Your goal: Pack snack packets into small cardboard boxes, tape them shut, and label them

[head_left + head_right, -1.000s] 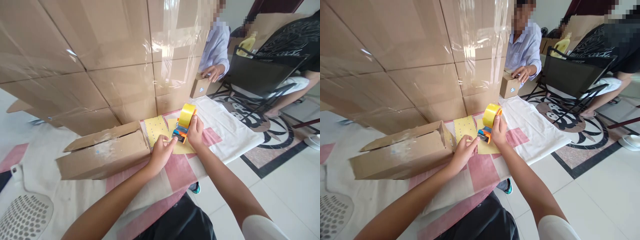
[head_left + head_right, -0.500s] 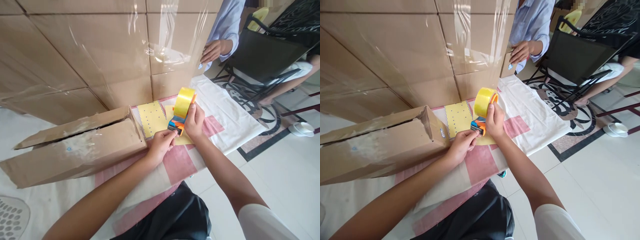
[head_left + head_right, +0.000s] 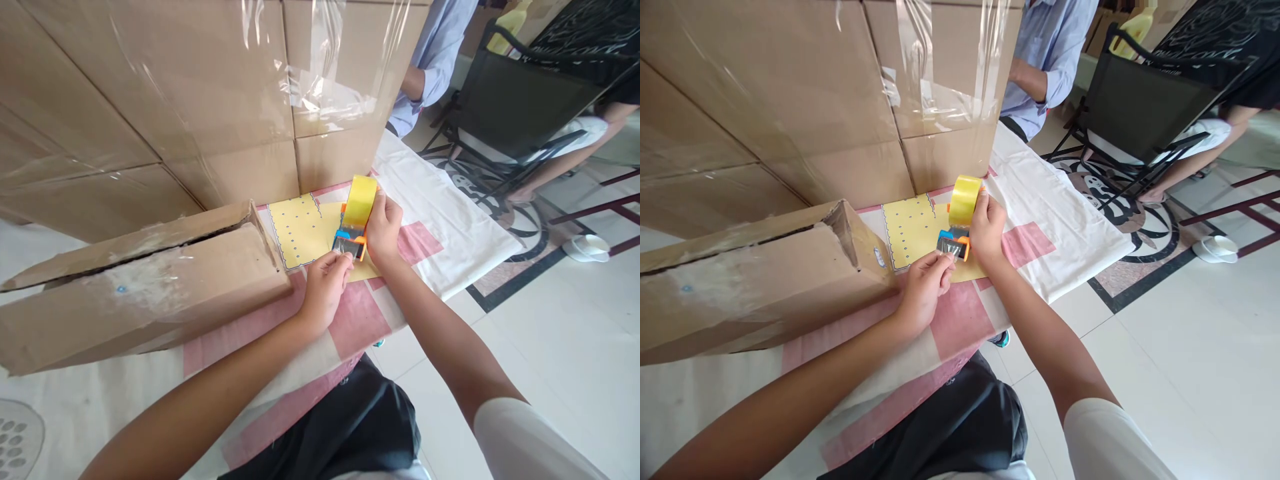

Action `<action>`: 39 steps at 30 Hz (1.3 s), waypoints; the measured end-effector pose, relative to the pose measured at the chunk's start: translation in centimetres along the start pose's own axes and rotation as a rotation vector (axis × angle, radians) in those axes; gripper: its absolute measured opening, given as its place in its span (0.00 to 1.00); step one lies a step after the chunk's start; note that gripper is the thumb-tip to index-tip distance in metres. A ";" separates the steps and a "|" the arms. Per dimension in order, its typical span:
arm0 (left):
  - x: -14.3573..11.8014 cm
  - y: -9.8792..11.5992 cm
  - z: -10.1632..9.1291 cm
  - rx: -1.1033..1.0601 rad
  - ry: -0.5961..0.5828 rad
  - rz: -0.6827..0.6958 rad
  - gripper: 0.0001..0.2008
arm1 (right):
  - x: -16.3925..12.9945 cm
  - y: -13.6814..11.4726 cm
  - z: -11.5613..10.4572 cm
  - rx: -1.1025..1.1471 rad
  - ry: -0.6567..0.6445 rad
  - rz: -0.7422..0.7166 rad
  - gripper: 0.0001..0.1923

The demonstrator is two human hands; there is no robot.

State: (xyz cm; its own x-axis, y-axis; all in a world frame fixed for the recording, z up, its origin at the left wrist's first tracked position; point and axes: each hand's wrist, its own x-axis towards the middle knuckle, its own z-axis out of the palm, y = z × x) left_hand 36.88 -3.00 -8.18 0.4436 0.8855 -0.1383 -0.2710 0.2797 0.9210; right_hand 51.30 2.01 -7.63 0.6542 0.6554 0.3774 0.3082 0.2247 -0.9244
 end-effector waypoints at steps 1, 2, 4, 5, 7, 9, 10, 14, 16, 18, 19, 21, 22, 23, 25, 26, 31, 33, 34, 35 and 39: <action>-0.1 0.0 0.1 -0.006 0.002 0.004 0.16 | 0.0 0.1 0.0 0.010 0.004 0.009 0.29; -0.1 0.0 0.2 -0.010 0.002 0.007 0.17 | 0.1 0.2 0.0 0.019 0.008 0.018 0.29; -0.2 -0.1 0.3 -0.010 -0.001 0.003 0.17 | 0.2 0.4 0.0 0.032 0.010 0.031 0.29; -0.2 -0.1 0.3 -0.010 -0.003 0.001 0.17 | 0.3 0.5 0.0 0.037 0.010 0.039 0.29; -0.3 -0.1 0.4 -0.008 -0.003 0.000 0.17 | 0.4 0.8 0.0 0.052 0.007 0.058 0.29; -0.4 -0.1 0.4 0.000 -0.006 -0.001 0.17 | 0.5 1.0 0.0 0.072 0.011 0.080 0.28; -0.4 -0.1 0.4 0.007 -0.008 0.000 0.17 | 0.5 1.1 0.0 0.079 0.018 0.089 0.28; -0.6 -0.1 0.5 0.045 -0.007 0.023 0.17 | 0.8 1.1 -0.1 0.091 0.061 0.112 0.28; -0.7 -0.1 0.5 0.072 0.000 0.039 0.18 | 1.1 1.0 -0.2 0.114 0.087 0.138 0.29; -0.8 -0.2 0.5 0.097 -0.001 0.044 0.18 | 1.3 1.0 -0.3 0.142 0.112 0.166 0.29; -0.9 -0.3 0.5 0.106 -0.003 0.045 0.19 | 1.4 1.0 -0.4 0.154 0.119 0.175 0.29; -1.0 -0.3 0.6 0.115 -0.003 0.043 0.20 | 1.6 1.0 -0.5 0.172 0.127 0.183 0.30; -1.1 -0.3 0.6 0.117 -0.001 0.041 0.20 | 1.7 1.1 -0.6 0.182 0.127 0.189 0.30; -1.1 -0.3 0.6 0.118 -0.001 0.039 0.20 | 1.7 1.1 -0.6 0.190 0.128 0.196 0.30; -1.3 -0.3 0.7 0.118 -0.011 0.036 0.20 | 1.9 1.2 -0.8 0.196 0.141 0.215 0.29; -1.4 -0.3 0.7 0.118 -0.017 0.037 0.21 | 2.0 1.2 -0.9 0.192 0.149 0.225 0.29; -1.8 -0.5 0.7 0.127 -0.046 0.042 0.23 | 2.4 1.2 -1.2 0.143 0.144 0.254 0.28; -1.8 -0.6 0.7 0.118 -0.054 0.043 0.24 | 2.5 1.0 -1.3 0.112 0.151 0.270 0.28; -1.7 -0.6 0.8 0.110 -0.060 0.042 0.23 | 2.5 1.0 -1.4 0.095 0.157 0.280 0.27; -1.6 -0.6 0.8 0.101 -0.068 0.037 0.23 | 2.6 0.9 -1.5 0.082 0.159 0.291 0.27; -0.7 -0.7 0.7 0.123 -0.107 0.010 0.19 | 2.7 0.8 -1.9 0.063 0.121 0.341 0.23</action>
State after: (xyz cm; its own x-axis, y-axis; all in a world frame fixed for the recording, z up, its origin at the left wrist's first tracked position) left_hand 37.31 -4.07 -8.44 0.5315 0.8416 -0.0959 -0.1718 0.2180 0.9607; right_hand 54.61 2.60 -7.21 0.7905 0.6107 0.0471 0.0175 0.0542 -0.9984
